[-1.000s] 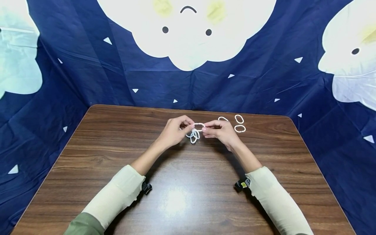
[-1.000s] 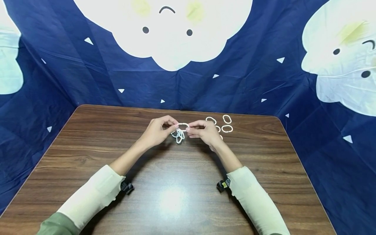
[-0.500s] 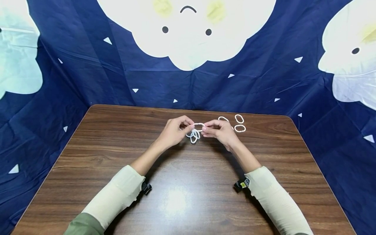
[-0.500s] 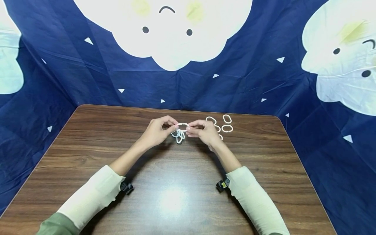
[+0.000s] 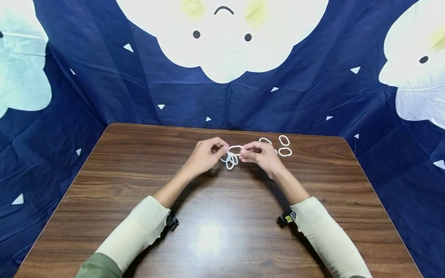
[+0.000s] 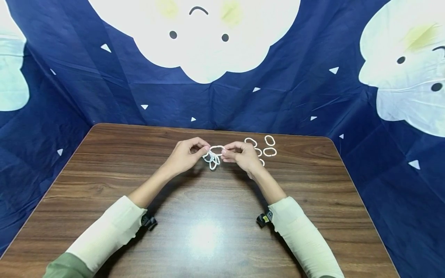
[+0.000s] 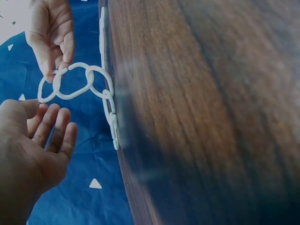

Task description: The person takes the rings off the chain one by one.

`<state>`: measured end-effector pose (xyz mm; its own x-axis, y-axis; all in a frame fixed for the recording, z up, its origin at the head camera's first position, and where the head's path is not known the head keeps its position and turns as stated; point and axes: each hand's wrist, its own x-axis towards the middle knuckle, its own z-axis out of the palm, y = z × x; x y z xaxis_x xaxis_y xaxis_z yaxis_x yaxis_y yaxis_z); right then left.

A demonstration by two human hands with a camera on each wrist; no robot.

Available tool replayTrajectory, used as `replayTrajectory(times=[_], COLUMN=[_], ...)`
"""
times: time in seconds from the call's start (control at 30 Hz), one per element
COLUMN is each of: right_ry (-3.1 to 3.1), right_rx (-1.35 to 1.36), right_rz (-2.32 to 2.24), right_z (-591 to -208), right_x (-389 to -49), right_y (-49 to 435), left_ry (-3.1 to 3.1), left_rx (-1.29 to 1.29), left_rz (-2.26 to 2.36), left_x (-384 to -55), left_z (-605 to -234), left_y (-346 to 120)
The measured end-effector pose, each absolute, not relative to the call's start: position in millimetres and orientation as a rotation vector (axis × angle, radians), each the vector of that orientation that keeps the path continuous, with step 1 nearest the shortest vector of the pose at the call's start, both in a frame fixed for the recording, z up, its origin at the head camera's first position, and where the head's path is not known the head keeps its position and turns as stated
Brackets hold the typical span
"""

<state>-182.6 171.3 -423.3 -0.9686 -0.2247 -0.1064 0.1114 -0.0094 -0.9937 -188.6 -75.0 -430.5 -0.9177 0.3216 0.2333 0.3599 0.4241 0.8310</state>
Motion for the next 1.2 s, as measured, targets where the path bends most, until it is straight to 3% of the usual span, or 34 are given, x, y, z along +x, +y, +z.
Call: replayTrajectory(times=[1.07,1.2], right_ry=[2.022,2.028], right_rx=[-0.11,-0.116], right_rz=[-2.067,-2.063], right_z=[-418,-417], right_x=[-184,-183], right_y=[174,174], left_ry=[-2.797,-2.728], left_rx=[-0.743,-0.814], left_rz=[-1.438,-1.439], left_x=[-195,-204], left_z=[-444,-460], left_y=[-75,-77])
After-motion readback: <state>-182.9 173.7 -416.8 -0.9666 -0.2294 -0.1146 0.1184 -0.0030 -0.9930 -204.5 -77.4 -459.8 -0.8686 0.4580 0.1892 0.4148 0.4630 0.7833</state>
